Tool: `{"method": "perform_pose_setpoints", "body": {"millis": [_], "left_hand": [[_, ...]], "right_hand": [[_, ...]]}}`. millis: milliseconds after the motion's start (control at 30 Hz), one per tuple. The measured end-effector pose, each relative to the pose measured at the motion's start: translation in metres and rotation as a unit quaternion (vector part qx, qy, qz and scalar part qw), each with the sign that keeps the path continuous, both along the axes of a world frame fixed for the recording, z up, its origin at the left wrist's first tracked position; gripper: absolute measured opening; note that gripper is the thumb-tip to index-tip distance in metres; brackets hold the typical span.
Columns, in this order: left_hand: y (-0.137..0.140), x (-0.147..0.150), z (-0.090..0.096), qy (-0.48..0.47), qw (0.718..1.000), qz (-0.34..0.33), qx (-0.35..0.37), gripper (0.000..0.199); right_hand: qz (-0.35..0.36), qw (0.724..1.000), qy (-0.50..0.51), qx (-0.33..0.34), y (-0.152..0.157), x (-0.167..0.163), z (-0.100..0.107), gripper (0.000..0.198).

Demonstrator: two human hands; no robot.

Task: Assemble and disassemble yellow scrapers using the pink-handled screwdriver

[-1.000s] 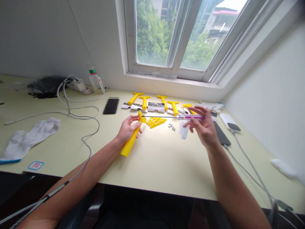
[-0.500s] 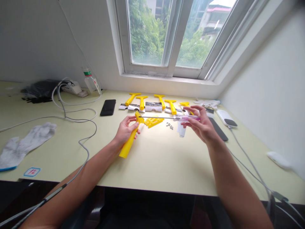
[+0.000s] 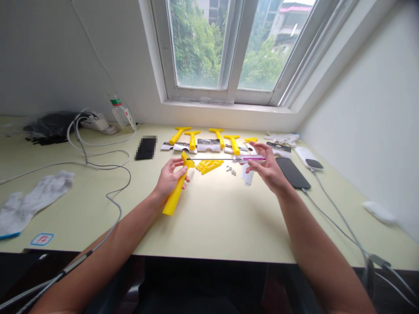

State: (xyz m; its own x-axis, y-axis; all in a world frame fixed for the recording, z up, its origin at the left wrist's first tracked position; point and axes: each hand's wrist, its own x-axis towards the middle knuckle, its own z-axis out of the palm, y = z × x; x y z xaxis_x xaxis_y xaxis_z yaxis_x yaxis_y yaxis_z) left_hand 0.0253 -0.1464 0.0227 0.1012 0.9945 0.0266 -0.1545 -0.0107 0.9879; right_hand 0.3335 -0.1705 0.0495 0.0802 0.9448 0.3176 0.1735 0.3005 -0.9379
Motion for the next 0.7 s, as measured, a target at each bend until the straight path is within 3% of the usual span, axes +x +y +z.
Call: {"method": "perform_pose_setpoints", "body": {"millis": [133, 233, 367, 500, 700], "left_hand": [[-0.001, 0.001, 0.001, 0.006, 1.000, 0.001, 0.004, 0.042], [-0.001, 0.000, 0.005, 0.004, 1.000, 0.016, 0.000, 0.042], [-0.002, 0.000, 0.010, -0.001, 1.000, 0.021, -0.005, 0.042], [-0.002, -0.001, 0.008, 0.001, 1.000, 0.021, -0.002, 0.041], [0.001, -0.001, -0.001, -0.011, 1.000, -0.003, -0.013, 0.041]], "right_hand": [[-0.041, 0.999, -0.024, 0.016, -0.003, -0.002, 0.003, 0.038], [0.022, 0.999, -0.019, 0.019, -0.004, -0.004, 0.003, 0.050], [-0.008, 0.999, -0.034, 0.022, -0.005, -0.005, 0.002, 0.040], [0.039, 0.998, -0.019, 0.038, -0.006, -0.006, 0.005, 0.050], [-0.032, 0.996, -0.017, 0.076, -0.007, -0.006, 0.005, 0.029]]}}
